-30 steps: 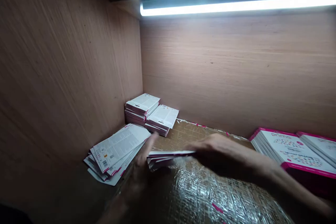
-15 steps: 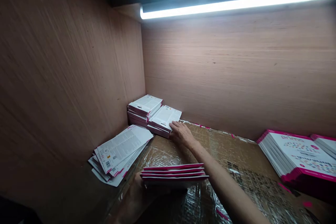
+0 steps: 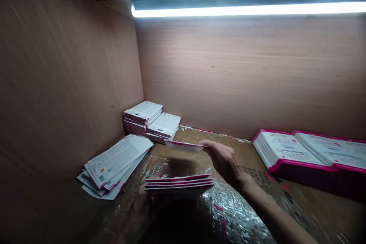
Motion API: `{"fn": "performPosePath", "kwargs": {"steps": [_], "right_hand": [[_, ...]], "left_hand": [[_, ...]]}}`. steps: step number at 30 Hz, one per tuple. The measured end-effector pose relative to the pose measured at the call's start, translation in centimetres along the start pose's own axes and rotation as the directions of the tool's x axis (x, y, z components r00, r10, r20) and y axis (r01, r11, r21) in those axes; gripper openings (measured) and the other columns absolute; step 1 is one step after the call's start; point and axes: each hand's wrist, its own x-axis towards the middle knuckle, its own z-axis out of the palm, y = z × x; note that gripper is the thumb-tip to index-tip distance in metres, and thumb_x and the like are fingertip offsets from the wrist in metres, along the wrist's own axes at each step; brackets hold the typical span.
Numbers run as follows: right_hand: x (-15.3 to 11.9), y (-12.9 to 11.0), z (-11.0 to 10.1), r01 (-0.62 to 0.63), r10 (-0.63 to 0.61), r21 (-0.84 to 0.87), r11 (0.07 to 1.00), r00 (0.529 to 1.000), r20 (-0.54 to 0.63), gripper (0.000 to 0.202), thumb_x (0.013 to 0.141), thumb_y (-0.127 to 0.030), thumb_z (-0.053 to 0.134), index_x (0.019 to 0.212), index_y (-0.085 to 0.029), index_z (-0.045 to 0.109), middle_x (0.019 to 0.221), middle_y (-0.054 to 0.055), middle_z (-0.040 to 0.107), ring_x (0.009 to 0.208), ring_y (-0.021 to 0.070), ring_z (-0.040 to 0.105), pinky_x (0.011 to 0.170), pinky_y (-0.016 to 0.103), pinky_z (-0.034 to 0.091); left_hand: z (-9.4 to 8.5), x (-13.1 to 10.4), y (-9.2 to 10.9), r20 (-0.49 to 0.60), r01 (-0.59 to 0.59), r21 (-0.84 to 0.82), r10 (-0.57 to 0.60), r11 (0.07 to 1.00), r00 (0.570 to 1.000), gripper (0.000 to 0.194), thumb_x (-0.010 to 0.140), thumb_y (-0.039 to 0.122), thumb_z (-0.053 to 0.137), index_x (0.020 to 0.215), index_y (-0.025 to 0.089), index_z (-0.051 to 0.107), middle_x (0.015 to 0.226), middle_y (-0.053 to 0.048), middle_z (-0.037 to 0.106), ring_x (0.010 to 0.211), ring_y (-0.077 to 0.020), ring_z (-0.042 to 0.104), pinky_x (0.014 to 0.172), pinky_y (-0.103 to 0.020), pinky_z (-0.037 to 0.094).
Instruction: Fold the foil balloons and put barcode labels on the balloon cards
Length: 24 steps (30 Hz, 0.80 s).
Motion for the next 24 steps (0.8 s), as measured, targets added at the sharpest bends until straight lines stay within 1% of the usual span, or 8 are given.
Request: {"fn": "performPosePath", "kwargs": {"steps": [4,7,10,13,15,18,21,24], "right_hand": [[-3.8,-3.5,-6.2,-0.262,0.258,0.174,0.949,0.965,0.043,0.021,0.097,-0.035,0.047,0.103,-0.020,0.060,0.085,0.004,0.071,0.070,0.0143,0.066,0.063,0.021,0.049],[-6.4,-5.1,-8.4,-0.486,0.530,0.375,0.789,0.848,-0.015,0.031,0.095,-0.046,0.048,0.089,-0.019,0.063,0.075,0.003,0.067,0.065,0.0144,0.061,0.059,0.022,0.047],[-9.5,-5.9,-9.3,-0.516,0.693,0.636,0.574,0.720,-0.040,0.052,0.091,-0.064,0.039,0.091,-0.018,0.064,0.078,0.005,0.067,0.067,0.0171,0.060,0.060,0.026,0.048],[-12.9,-6.3,-9.3,-0.494,0.725,0.741,0.455,0.689,0.014,0.072,0.070,-0.082,0.051,0.103,-0.019,0.064,0.087,0.009,0.069,0.078,0.0242,0.063,0.067,0.034,0.052],[-14.9,-6.4,-8.8,-0.588,0.786,0.684,0.431,0.618,0.036,0.066,0.060,-0.073,0.071,0.098,-0.019,0.067,0.087,0.009,0.070,0.081,0.0262,0.063,0.070,0.036,0.053],[-17.0,-6.5,-7.6,-0.687,0.870,0.620,0.379,0.494,0.015,0.045,0.062,-0.053,0.080,0.088,-0.018,0.069,0.084,0.006,0.071,0.078,0.0247,0.063,0.070,0.037,0.054],[-18.1,-7.0,-6.9,-0.654,0.849,0.681,0.331,0.521,0.087,0.039,0.069,-0.047,0.077,0.093,-0.018,0.070,0.085,0.006,0.072,0.082,0.0252,0.064,0.073,0.037,0.055],[-18.4,-8.0,-6.8,-0.617,0.808,0.723,0.311,0.572,0.141,0.035,0.074,-0.047,0.073,0.098,-0.020,0.071,0.082,0.005,0.071,0.087,0.0266,0.065,0.074,0.037,0.055]], "left_hand": [[4.3,-0.3,0.7,0.026,-0.101,-0.044,0.102,0.994,0.994,0.034,0.077,0.047,0.068,0.099,0.021,0.072,0.100,-0.008,0.073,0.098,-0.0317,0.064,0.084,-0.041,0.054],[8.4,-0.6,1.2,0.106,-0.057,-0.142,0.072,0.988,0.992,0.037,0.077,0.041,0.070,0.106,0.020,0.064,0.096,-0.006,0.070,0.090,-0.0272,0.065,0.074,-0.034,0.055],[11.7,-1.0,1.0,0.168,-0.011,-0.182,0.042,0.983,0.985,0.051,0.072,0.038,0.076,0.115,0.019,0.056,0.100,-0.006,0.069,0.087,-0.0251,0.064,0.073,-0.033,0.054],[13.9,-1.8,0.4,0.254,-0.035,-0.123,0.065,0.992,0.965,0.053,0.073,0.036,0.075,0.119,0.019,0.056,0.113,-0.009,0.067,0.102,-0.0293,0.062,0.082,-0.036,0.052],[14.9,-2.4,0.2,0.365,-0.027,-0.093,0.059,0.995,0.929,0.047,0.079,0.037,0.069,0.122,0.022,0.057,0.120,-0.009,0.065,0.111,-0.0314,0.059,0.090,-0.039,0.050],[15.5,-2.9,0.1,0.487,-0.004,-0.015,0.011,1.000,0.873,0.043,0.086,0.040,0.059,0.126,0.025,0.058,0.123,-0.008,0.065,0.122,-0.0318,0.052,0.101,-0.042,0.044],[15.0,-3.2,-0.4,0.543,0.002,0.013,-0.009,1.000,0.840,0.045,0.087,0.043,0.057,0.128,0.025,0.058,0.125,-0.008,0.065,0.129,-0.0320,0.046,0.105,-0.043,0.041],[13.9,-3.8,-1.2,0.544,0.025,0.036,-0.040,0.999,0.838,0.042,0.086,0.046,0.057,0.120,0.025,0.065,0.123,-0.008,0.066,0.122,-0.0334,0.053,0.101,-0.042,0.046]]}}
